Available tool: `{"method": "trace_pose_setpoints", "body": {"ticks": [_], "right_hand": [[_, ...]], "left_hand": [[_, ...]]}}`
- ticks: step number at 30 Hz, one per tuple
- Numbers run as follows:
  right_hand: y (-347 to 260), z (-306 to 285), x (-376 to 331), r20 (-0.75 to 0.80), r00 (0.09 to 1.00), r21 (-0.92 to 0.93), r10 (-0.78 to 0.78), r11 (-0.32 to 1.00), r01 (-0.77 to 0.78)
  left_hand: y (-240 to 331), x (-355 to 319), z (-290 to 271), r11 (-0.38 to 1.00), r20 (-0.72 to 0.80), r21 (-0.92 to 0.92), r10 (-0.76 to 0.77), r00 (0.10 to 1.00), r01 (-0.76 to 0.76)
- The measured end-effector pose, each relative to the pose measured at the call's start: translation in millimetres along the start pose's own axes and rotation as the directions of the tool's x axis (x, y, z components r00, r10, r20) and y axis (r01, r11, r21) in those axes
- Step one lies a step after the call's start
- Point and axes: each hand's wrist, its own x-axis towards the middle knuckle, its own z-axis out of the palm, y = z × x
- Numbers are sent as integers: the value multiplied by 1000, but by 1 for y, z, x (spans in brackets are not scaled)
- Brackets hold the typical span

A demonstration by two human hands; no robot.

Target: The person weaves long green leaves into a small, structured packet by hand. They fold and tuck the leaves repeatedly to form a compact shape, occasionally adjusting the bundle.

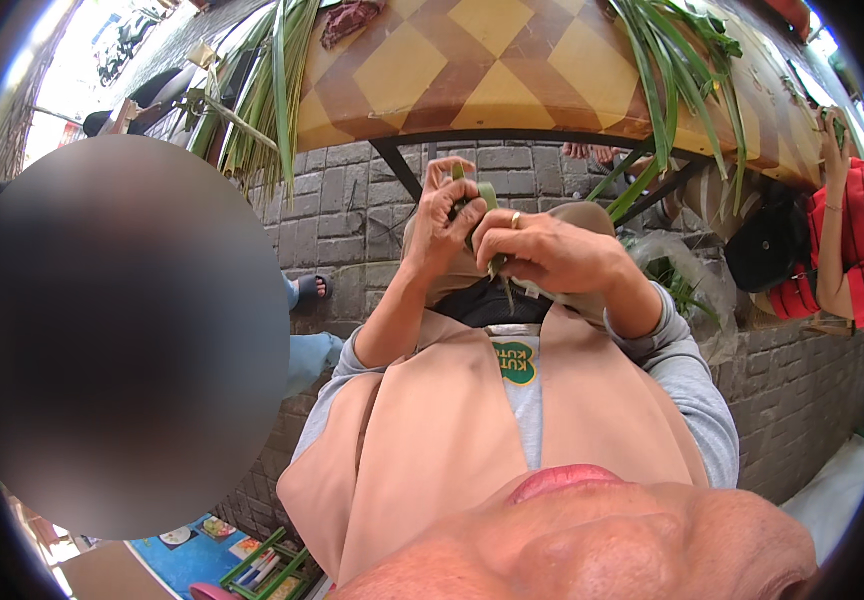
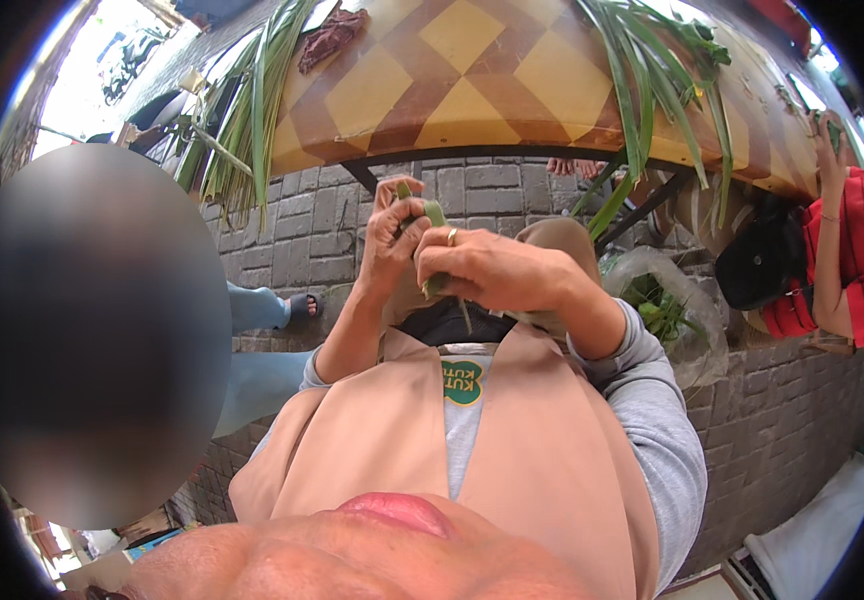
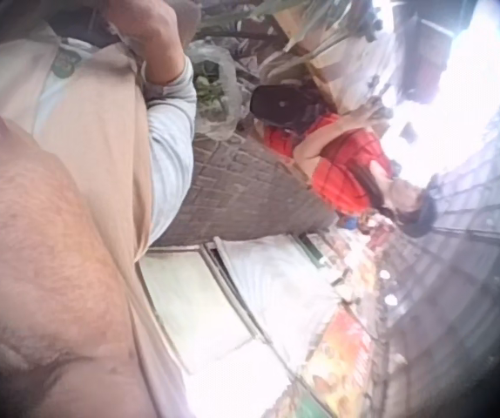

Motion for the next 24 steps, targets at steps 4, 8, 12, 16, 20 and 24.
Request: {"method": "trace_pose_setpoints", "body": {"ticks": [4, 8, 12, 16, 20, 24], "right_hand": [[10, 12, 2, -1, 996, 4, -87, 996, 87], [10, 24, 7, -184, 974, 17, -134, 990, 139], [14, 38, 7, -327, 934, -89, -143, 989, 120], [7, 33, 4, -398, 914, -210, -77, 978, -10], [8, 33, 0, -508, 857, -265, -85, 962, -62], [11, 36, 3, -621, 769, -296, -148, 953, -56]], "left_hand": [[-1, -8, 11, 1000, 8, 3, -22, 1000, 22], [10, -10, 17, 988, 49, 154, -37, 998, 30], [-3, -7, 20, 999, 10, 53, -7, 1000, 7], [-13, -5, 4, 919, -73, -393, -34, 997, 3], [-11, -2, 5, 815, -102, -579, -89, 991, 14], [14, 6, 19, 996, -44, -52, 73, 996, -76]]}}
